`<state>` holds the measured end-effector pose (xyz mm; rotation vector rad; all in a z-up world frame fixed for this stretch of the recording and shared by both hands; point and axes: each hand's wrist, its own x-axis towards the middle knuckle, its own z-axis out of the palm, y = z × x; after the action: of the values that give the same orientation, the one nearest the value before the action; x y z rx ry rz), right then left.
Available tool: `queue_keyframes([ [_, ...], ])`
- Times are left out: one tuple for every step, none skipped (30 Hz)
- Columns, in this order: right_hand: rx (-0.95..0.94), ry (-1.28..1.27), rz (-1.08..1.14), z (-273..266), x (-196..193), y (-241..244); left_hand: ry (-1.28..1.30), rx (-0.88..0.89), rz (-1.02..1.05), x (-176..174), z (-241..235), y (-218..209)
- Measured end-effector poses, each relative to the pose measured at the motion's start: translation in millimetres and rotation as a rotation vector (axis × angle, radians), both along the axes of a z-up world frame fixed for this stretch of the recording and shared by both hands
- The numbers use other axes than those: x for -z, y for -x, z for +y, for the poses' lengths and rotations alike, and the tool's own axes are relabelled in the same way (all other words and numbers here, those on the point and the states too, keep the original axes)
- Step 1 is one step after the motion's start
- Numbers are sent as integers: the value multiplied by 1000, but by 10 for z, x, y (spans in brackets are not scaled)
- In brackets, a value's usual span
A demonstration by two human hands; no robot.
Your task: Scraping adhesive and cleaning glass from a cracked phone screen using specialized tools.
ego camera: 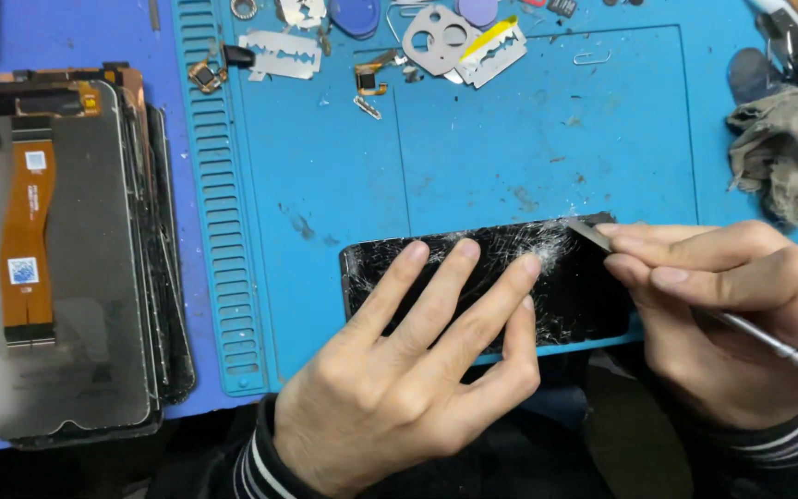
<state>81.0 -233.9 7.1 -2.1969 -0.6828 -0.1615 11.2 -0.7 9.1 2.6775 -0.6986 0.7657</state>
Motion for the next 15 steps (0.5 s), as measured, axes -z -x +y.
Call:
queue_keyframes([
  [12, 28, -6, 15, -16, 11, 9, -11, -4, 2, 4, -1],
  [6, 33, 0, 12, 9, 29, 13, -18, 2, 11, 6, 4],
  [15, 33, -28, 12, 33, 48, 23, -18, 4, 19, 10, 11],
  [26, 32, -57, 9, 62, 71, 32, -17, 5, 29, 12, 19],
  [20, 35, -53, 17, 58, 76, 35, -23, 9, 43, 15, 29],
  [40, 85, -41, 21, 51, 78, 41, -24, 1, 52, 16, 28],
  [60, 135, -29, 20, 40, 78, 47, -26, -6, 57, 12, 25],
  [59, 135, -28, -1, 30, 39, 47, -27, -5, 58, 11, 26],
  [56, 203, 39, -21, 16, 0, 46, -27, -1, 55, 9, 28],
  [54, 269, 105, -37, 3, -39, 42, -26, 1, 49, 14, 29],
  [53, 267, 105, -26, -16, -9, 41, -26, 1, 47, 13, 34],
  [53, 244, 76, -13, -36, 13, 45, -26, 4, 49, 12, 37],
  [54, 220, 47, 4, -53, 37, 49, -25, 7, 55, 15, 42],
  [47, 224, 49, -19, -14, 39, 53, -32, 10, 56, 19, 46],
  [33, 210, 33, -43, 29, 38, 71, -30, 8, 62, 23, 49],
])
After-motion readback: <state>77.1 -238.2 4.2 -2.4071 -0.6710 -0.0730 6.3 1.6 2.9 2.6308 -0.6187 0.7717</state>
